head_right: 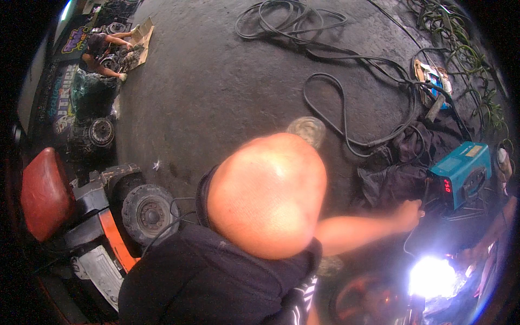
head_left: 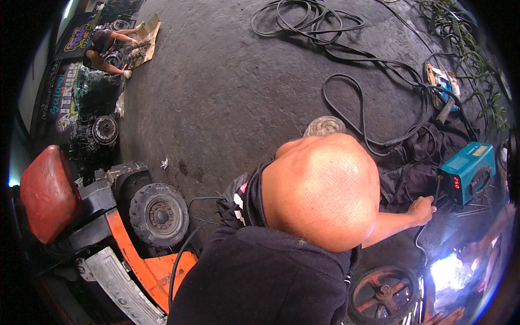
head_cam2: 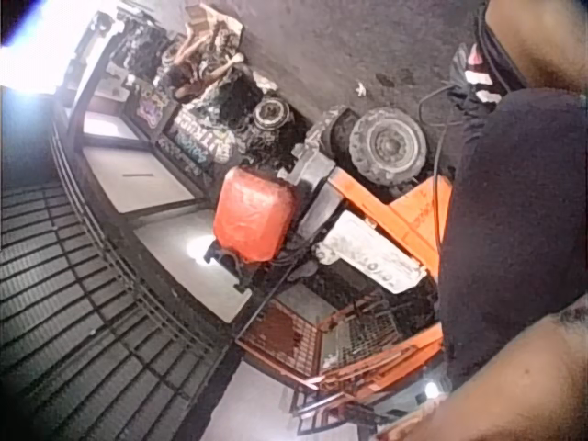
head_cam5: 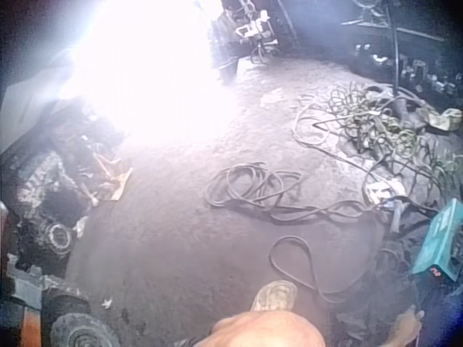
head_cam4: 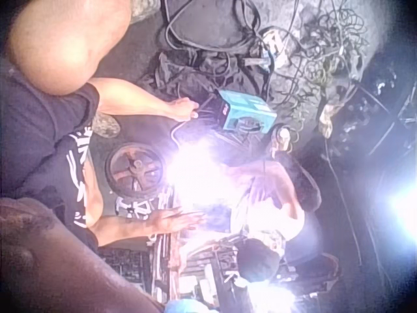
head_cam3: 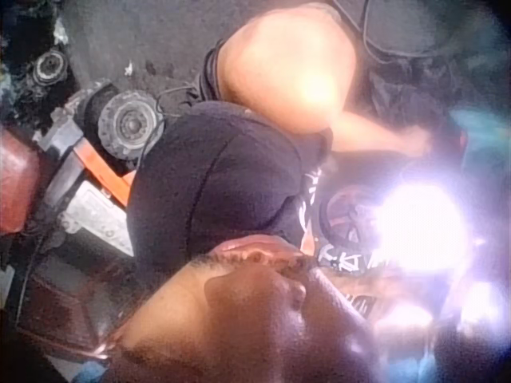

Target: The person joins metal components of a wheeled frame using a welding tool while a second person assists by holding the parts in place.

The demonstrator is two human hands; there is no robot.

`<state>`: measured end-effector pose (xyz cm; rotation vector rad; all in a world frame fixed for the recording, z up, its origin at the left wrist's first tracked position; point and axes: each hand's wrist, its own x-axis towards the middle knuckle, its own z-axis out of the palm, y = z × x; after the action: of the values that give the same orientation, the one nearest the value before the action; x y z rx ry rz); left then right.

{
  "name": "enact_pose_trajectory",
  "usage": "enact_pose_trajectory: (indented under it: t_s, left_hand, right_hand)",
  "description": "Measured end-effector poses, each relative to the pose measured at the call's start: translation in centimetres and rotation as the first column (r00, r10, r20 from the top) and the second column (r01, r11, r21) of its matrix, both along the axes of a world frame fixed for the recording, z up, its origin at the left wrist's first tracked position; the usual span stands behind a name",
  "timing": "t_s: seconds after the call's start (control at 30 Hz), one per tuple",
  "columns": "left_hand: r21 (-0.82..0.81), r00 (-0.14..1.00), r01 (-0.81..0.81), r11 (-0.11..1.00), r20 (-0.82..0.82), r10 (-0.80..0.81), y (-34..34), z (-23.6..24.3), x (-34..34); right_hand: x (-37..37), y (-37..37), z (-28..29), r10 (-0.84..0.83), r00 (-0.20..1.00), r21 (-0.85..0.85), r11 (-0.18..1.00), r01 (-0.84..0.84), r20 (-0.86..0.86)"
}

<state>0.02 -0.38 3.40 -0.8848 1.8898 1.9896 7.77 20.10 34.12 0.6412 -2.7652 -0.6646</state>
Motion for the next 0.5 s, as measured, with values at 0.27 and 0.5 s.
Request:
enact_pose_trajectory:
  t_s: [0.27,0.5]
  left_hand:
    - [0.063,0.999,-0.018,0.998,0.046,0.015,-0.2,0.5,-0.1]
    - [0.016,1.000,0.019,1.000,0.006,-0.019,-0.5,0.3,0.1]
  right_hand:
    - [-0.8,-5.2,1.2,0.031,0.999,-0.110,0.993,-0.030,0.008]
    - [-0.7,-3.7,1.5,-0.017,0.998,-0.187,0.982,0.027,0.055]
